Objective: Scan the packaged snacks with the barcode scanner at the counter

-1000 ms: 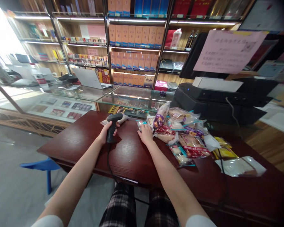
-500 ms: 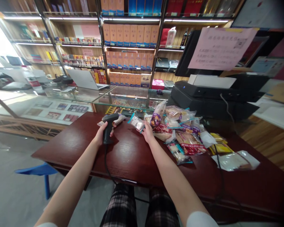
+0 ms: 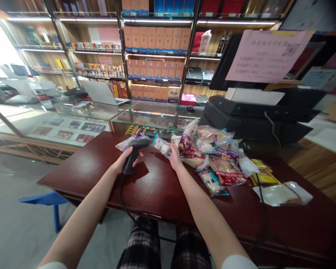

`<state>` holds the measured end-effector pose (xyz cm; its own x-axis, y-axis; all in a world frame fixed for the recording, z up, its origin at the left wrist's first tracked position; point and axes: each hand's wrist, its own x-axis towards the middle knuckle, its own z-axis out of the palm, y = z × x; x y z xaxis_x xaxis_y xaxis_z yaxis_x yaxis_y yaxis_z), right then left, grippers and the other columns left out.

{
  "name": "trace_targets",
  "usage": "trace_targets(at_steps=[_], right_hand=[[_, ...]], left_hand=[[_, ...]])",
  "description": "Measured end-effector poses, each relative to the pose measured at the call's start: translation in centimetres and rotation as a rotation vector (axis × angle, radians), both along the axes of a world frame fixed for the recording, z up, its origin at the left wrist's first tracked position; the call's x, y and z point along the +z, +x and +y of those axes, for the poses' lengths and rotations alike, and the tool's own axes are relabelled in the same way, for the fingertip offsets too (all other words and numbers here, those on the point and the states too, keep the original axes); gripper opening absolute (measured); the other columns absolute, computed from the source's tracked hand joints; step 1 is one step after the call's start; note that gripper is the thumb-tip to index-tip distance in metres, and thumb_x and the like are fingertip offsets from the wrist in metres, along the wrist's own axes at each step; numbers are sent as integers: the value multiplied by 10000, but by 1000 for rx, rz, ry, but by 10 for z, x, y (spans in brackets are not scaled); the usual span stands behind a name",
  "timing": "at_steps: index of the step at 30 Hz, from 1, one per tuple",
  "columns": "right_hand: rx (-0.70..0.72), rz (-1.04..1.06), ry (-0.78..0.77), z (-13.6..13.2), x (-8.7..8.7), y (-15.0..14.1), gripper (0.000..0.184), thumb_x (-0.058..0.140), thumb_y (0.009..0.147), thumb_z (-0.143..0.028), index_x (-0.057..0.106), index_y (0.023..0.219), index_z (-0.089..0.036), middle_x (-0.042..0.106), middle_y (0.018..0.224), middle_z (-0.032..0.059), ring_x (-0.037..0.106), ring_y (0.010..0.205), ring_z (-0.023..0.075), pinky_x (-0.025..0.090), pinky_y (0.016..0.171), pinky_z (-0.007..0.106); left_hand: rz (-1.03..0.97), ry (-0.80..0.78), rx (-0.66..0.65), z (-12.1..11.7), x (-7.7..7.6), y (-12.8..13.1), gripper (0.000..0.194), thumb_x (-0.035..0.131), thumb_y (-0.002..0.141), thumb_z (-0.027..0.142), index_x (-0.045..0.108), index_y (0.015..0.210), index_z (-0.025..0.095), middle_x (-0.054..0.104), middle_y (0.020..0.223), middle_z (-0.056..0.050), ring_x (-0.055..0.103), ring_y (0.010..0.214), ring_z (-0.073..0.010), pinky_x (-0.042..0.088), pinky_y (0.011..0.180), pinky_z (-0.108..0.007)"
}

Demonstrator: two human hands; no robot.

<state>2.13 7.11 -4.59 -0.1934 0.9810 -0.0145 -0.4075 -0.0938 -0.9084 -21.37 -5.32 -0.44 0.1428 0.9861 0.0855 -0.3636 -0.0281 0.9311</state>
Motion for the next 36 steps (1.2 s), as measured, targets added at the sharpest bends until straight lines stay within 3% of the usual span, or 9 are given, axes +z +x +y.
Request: trace_targets(at_steps=[8, 14, 19, 23, 30, 36], right_hand=[[28, -238, 268, -6, -3, -4, 408, 590, 795, -624, 633, 957, -252, 710, 1006, 57, 677, 1028, 258, 581, 731, 339], [0, -208, 270, -5, -2, -6, 372, 615, 775, -567, 652, 954, -243, 714, 1030, 61, 669, 1068, 245, 578, 803, 347], [20, -227, 247, -6, -3, -4, 404, 587, 792, -594, 650, 972, -237, 715, 1055, 60, 668, 1039, 241, 573, 762, 330], [-13, -277, 306, -8, -2, -4, 347, 558, 848, -540, 658, 976, -233, 720, 1016, 54, 669, 1006, 244, 567, 796, 349], [-330, -513, 689, -9, 7, 2, 394, 455, 957, -464, 666, 1161, -200, 723, 1204, 114, 669, 1120, 256, 513, 1006, 414], [-590, -772, 1075, -14, 46, 32, 413, 383, 1039, -419, 663, 1267, -218, 699, 1275, 123, 618, 1246, 250, 460, 1092, 453]], left_hand=[[70, 12, 18, 0, 2, 5, 605, 709, 797, 635, 680, 1084, 103, 712, 847, -105, 522, 427, -105, 384, 384, -243], [90, 28, 10, 1, 0, 7, 592, 716, 791, 634, 671, 1040, 99, 715, 848, -107, 523, 417, -98, 390, 383, -235], [95, 15, 29, 2, -2, 7, 559, 711, 803, 624, 677, 987, 97, 716, 817, -108, 515, 397, -96, 352, 354, -232], [66, 9, 47, 1, -1, 9, 577, 730, 795, 606, 677, 1046, 90, 720, 845, -113, 525, 408, -104, 359, 354, -244], [67, 12, 100, -3, 3, 12, 576, 711, 810, 609, 667, 1069, 97, 715, 926, -109, 531, 443, -89, 386, 374, -233], [64, 16, 109, -1, 2, 9, 593, 696, 807, 632, 657, 1085, 110, 726, 923, -106, 516, 430, -91, 384, 370, -238]])
